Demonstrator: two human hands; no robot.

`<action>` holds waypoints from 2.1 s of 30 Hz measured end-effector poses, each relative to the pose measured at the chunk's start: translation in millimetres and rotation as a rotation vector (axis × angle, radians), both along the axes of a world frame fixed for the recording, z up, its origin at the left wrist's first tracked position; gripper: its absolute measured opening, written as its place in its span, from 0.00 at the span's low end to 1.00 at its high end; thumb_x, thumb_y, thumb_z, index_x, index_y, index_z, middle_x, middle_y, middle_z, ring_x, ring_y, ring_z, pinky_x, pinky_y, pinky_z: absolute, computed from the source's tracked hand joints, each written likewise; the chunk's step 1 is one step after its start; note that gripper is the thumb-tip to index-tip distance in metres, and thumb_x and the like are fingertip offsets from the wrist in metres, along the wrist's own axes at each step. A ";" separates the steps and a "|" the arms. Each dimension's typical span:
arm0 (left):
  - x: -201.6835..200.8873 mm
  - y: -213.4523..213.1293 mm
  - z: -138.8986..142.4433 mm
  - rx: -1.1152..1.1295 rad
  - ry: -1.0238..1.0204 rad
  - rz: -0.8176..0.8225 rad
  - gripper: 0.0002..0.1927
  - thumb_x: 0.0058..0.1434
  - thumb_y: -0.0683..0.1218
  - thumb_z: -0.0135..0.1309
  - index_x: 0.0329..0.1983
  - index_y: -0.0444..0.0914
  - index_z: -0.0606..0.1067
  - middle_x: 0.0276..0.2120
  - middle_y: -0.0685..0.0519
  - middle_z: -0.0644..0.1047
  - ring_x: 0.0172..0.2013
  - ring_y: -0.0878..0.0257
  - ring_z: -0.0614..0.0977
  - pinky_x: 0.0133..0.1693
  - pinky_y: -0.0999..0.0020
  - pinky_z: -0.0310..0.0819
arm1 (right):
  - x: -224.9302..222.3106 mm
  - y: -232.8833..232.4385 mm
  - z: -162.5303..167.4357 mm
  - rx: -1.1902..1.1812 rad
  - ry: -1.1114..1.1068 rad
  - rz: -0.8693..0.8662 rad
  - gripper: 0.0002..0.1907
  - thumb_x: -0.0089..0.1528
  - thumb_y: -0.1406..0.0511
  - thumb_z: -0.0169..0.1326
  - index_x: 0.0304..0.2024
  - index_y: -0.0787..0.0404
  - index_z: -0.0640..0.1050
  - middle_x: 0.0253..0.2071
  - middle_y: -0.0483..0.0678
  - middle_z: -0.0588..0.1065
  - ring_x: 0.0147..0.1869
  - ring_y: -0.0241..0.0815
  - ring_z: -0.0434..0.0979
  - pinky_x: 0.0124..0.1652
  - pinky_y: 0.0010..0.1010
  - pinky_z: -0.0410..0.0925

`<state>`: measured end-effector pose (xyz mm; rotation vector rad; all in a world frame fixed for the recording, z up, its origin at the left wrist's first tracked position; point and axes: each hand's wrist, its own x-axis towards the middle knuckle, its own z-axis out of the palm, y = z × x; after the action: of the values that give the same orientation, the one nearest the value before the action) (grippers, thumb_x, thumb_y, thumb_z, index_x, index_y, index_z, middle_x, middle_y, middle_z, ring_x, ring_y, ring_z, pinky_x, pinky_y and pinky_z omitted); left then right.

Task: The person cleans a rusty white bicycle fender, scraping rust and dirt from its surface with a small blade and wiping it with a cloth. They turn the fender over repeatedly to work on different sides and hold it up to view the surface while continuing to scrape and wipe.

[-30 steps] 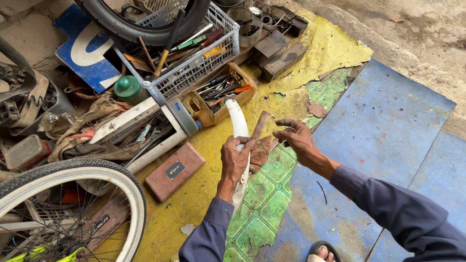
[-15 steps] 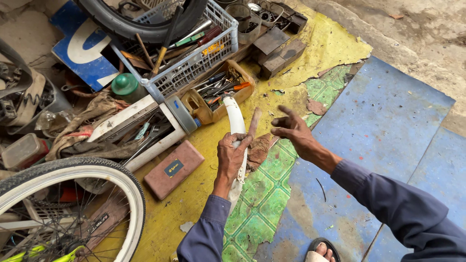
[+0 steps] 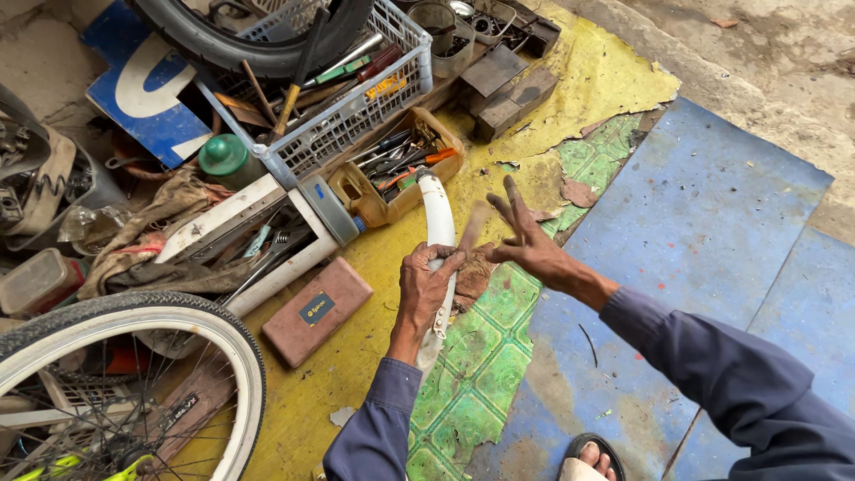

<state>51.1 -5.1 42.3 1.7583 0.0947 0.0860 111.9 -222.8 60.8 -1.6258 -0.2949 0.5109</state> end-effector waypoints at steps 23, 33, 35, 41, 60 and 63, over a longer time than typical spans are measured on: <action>7.2 19.2 -32.9 -0.685 0.332 -0.132 0.23 0.53 0.39 0.66 0.49 0.27 0.73 0.34 0.43 0.81 0.28 0.60 0.82 0.31 0.64 0.81 | 6.5 -16.0 1.4 -0.144 0.064 -0.041 0.09 0.62 0.70 0.57 0.40 0.62 0.70 0.29 0.47 0.76 0.25 0.32 0.72 0.23 0.26 0.66; 2.7 13.3 -1.7 -0.942 0.362 -0.187 0.14 0.64 0.44 0.56 0.48 0.30 0.72 0.31 0.47 0.79 0.27 0.60 0.84 0.29 0.65 0.83 | 6.8 -3.5 -15.9 -0.396 -0.310 0.050 0.15 0.63 0.63 0.54 0.51 0.62 0.75 0.30 0.44 0.73 0.31 0.36 0.72 0.31 0.29 0.67; 2.3 12.8 1.6 -0.936 0.341 -0.175 0.14 0.68 0.46 0.55 0.48 0.30 0.72 0.30 0.48 0.79 0.26 0.61 0.83 0.28 0.66 0.82 | 2.2 0.5 -17.4 -0.410 -0.347 0.055 0.21 0.62 0.59 0.57 0.53 0.63 0.72 0.27 0.44 0.73 0.29 0.38 0.73 0.29 0.32 0.68; 4.4 9.5 -4.9 -0.911 0.318 -0.103 0.14 0.69 0.50 0.51 0.44 0.33 0.75 0.27 0.51 0.78 0.21 0.63 0.81 0.24 0.66 0.80 | -10.4 11.1 -6.9 -0.341 -0.316 -0.006 0.15 0.73 0.59 0.43 0.48 0.61 0.76 0.24 0.46 0.72 0.27 0.36 0.70 0.28 0.31 0.66; 1.7 -1.8 20.4 -0.940 0.302 0.076 0.16 0.67 0.53 0.52 0.41 0.34 0.73 0.26 0.48 0.77 0.18 0.60 0.79 0.19 0.62 0.78 | -41.0 39.6 10.3 -0.046 -0.093 0.023 0.18 0.66 0.53 0.54 0.37 0.61 0.71 0.26 0.42 0.79 0.28 0.28 0.76 0.24 0.22 0.68; 0.5 -10.8 18.1 -0.979 0.256 0.048 0.18 0.68 0.54 0.52 0.39 0.32 0.74 0.26 0.47 0.77 0.19 0.60 0.79 0.19 0.61 0.79 | -39.5 40.3 21.2 -0.133 0.070 -0.029 0.21 0.66 0.50 0.51 0.34 0.62 0.78 0.20 0.43 0.75 0.19 0.29 0.66 0.19 0.23 0.59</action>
<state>51.7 -15.9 60.4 0.7800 0.3086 -0.1365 72.4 -182.5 81.9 -1.7340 -0.1885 0.5740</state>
